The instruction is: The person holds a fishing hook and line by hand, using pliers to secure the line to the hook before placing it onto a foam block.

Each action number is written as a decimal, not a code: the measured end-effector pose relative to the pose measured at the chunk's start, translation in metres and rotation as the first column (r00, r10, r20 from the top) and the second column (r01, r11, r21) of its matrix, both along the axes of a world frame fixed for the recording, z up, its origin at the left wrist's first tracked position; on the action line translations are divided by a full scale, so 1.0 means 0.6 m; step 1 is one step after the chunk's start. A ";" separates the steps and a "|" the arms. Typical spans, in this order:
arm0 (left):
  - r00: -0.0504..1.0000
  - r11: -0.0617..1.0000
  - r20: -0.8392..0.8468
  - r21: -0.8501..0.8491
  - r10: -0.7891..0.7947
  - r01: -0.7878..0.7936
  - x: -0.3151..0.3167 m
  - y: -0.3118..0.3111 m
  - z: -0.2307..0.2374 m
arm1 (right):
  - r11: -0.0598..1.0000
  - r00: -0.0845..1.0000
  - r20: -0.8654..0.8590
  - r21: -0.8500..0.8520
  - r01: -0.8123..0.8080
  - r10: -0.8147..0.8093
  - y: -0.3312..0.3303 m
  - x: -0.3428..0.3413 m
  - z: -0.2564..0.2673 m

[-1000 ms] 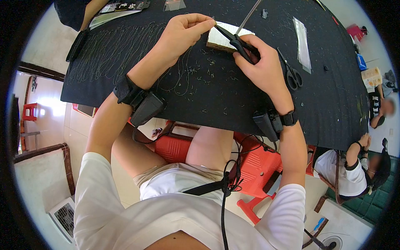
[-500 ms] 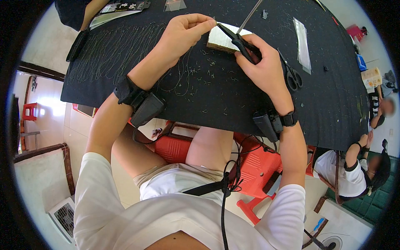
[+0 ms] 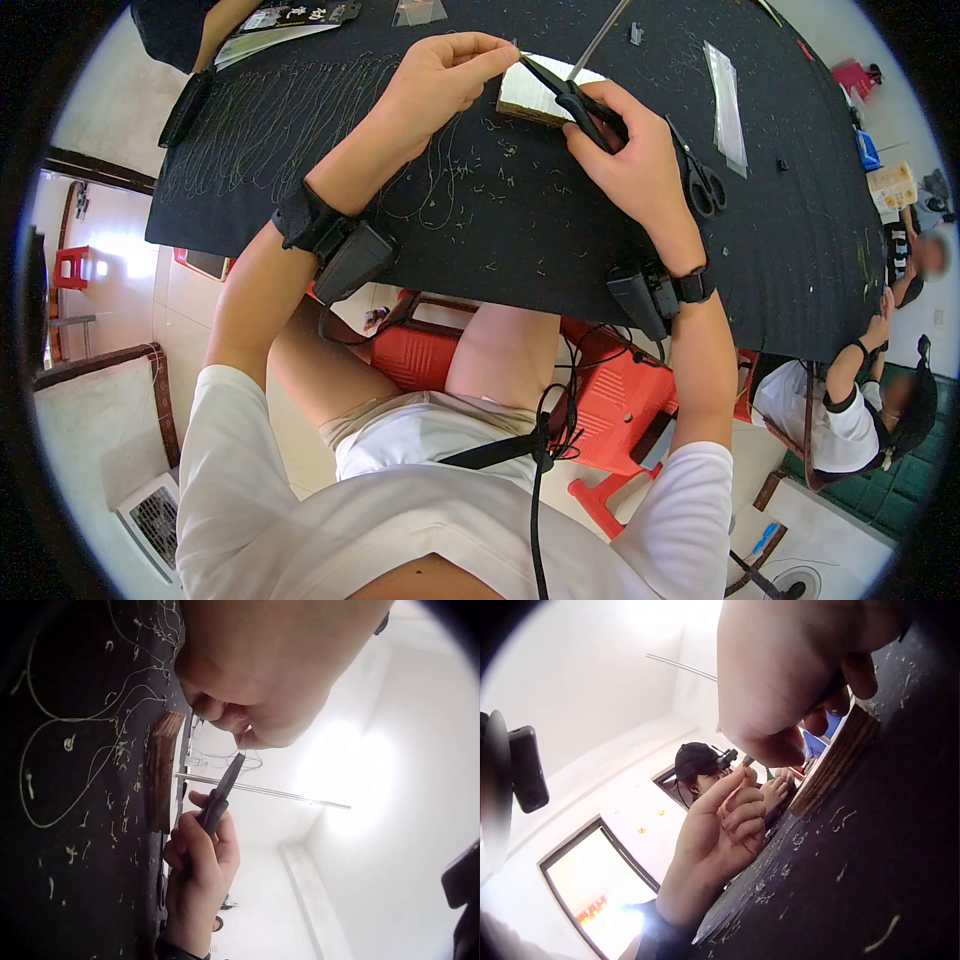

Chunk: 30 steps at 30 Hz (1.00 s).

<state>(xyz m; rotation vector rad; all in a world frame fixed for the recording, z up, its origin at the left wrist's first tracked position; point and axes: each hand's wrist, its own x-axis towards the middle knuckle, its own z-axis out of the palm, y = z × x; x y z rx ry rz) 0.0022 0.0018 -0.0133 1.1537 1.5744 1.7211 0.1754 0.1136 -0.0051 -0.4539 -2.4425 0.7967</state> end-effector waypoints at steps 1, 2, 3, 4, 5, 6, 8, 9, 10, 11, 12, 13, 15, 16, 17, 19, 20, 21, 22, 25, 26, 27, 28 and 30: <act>1.000 0.999 0.004 -0.025 -0.023 0.023 -0.001 0.000 -0.001 | 1.000 1.000 0.005 0.006 0.001 -0.001 0.000 0.000 0.000; 1.000 0.999 0.004 -0.025 -0.022 0.022 0.000 0.000 -0.001 | 1.000 1.000 0.005 0.006 0.000 0.000 0.000 0.000 0.000; 1.000 1.000 0.001 -0.004 -0.008 0.008 0.001 0.001 -0.001 | 1.000 1.000 -0.001 0.005 0.001 -0.001 -0.001 0.000 0.000; 1.000 1.000 -0.001 0.018 0.006 -0.006 0.002 0.001 -0.001 | 1.000 1.000 -0.008 0.004 0.002 -0.002 -0.001 0.000 0.000; 1.000 1.000 -0.001 0.018 0.007 -0.006 0.002 0.001 -0.001 | 1.000 1.000 -0.008 0.004 0.002 -0.002 -0.001 0.000 0.000; 1.000 1.000 0.007 0.015 0.007 -0.007 0.001 0.001 0.001 | 1.000 1.000 -0.007 0.001 0.002 -0.002 -0.001 0.000 -0.001; 1.000 1.000 0.015 0.011 0.007 -0.008 0.001 0.000 0.002 | 1.000 1.000 -0.007 -0.003 0.002 -0.002 0.000 0.000 -0.001; 1.000 1.000 0.004 -0.007 0.004 -0.004 0.001 0.000 0.002 | 1.000 1.000 0.001 -0.003 0.003 -0.003 0.001 0.000 0.000; 1.000 1.000 -0.008 -0.026 0.000 0.000 0.001 -0.001 0.002 | 1.000 1.000 0.009 -0.003 0.004 -0.004 0.001 0.000 0.000; 1.000 1.000 -0.008 -0.026 0.000 0.000 0.001 -0.001 0.002 | 1.000 1.000 0.010 -0.003 0.003 -0.003 0.000 0.000 0.000; 1.000 1.000 -0.011 -0.025 0.003 -0.003 0.002 -0.001 0.002 | 1.000 1.000 -0.002 -0.008 0.001 -0.001 -0.001 -0.001 0.000; 1.000 1.000 -0.013 -0.025 0.006 -0.006 0.002 -0.001 0.002 | 1.000 1.000 -0.014 -0.014 -0.002 0.002 -0.001 -0.001 0.000; 1.000 1.000 0.001 -0.002 0.025 -0.025 0.004 0.000 0.002 | 1.000 1.000 -0.013 -0.013 -0.002 0.002 -0.002 -0.002 0.001; 0.999 0.999 0.015 0.019 0.043 -0.044 0.005 0.000 0.003 | 1.000 1.000 -0.012 -0.011 -0.002 0.002 -0.002 -0.002 0.001; 0.999 0.999 0.015 0.019 0.043 -0.043 0.003 0.001 0.001 | 1.000 1.000 -0.012 -0.011 -0.002 0.002 -0.002 -0.001 0.001; 1.000 1.000 0.019 -0.004 -0.004 0.004 -0.001 0.002 -0.003 | 1.000 1.000 -0.008 -0.017 -0.006 0.006 -0.002 -0.001 0.001; 1.000 1.000 0.019 -0.004 -0.004 0.004 0.000 0.001 -0.001 | 1.000 1.000 -0.008 -0.017 -0.006 0.006 -0.001 -0.001 0.000; 1.000 1.000 0.010 -0.020 -0.011 0.011 0.000 0.000 0.000 | 1.000 1.000 -0.009 -0.011 -0.006 0.006 -0.001 -0.001 0.000; 1.000 0.999 0.000 -0.035 -0.017 0.017 0.001 -0.001 0.002 | 1.000 1.000 -0.010 -0.003 -0.007 0.007 -0.001 0.000 -0.001; 1.000 0.999 0.000 0.031 0.020 -0.020 0.000 0.002 -0.003 | 1.000 1.000 -0.010 -0.006 -0.003 0.003 -0.002 0.000 0.000; 1.000 0.999 0.000 0.030 0.020 -0.020 0.001 0.001 -0.002 | 1.000 1.000 -0.010 -0.007 -0.003 0.003 -0.002 0.000 0.000; 1.000 1.000 -0.001 0.018 0.015 -0.015 0.001 0.000 -0.001 | 1.000 1.000 0.000 -0.003 0.000 0.000 -0.002 0.000 0.000; 1.000 1.000 -0.002 0.005 0.010 -0.010 0.001 0.000 0.000 | 1.000 1.000 0.010 0.001 0.002 -0.002 -0.001 0.000 0.000; 1.000 1.000 -0.005 -0.013 -0.001 0.001 0.001 -0.001 0.002 | 1.000 1.000 0.006 0.003 0.003 -0.003 -0.002 0.000 0.001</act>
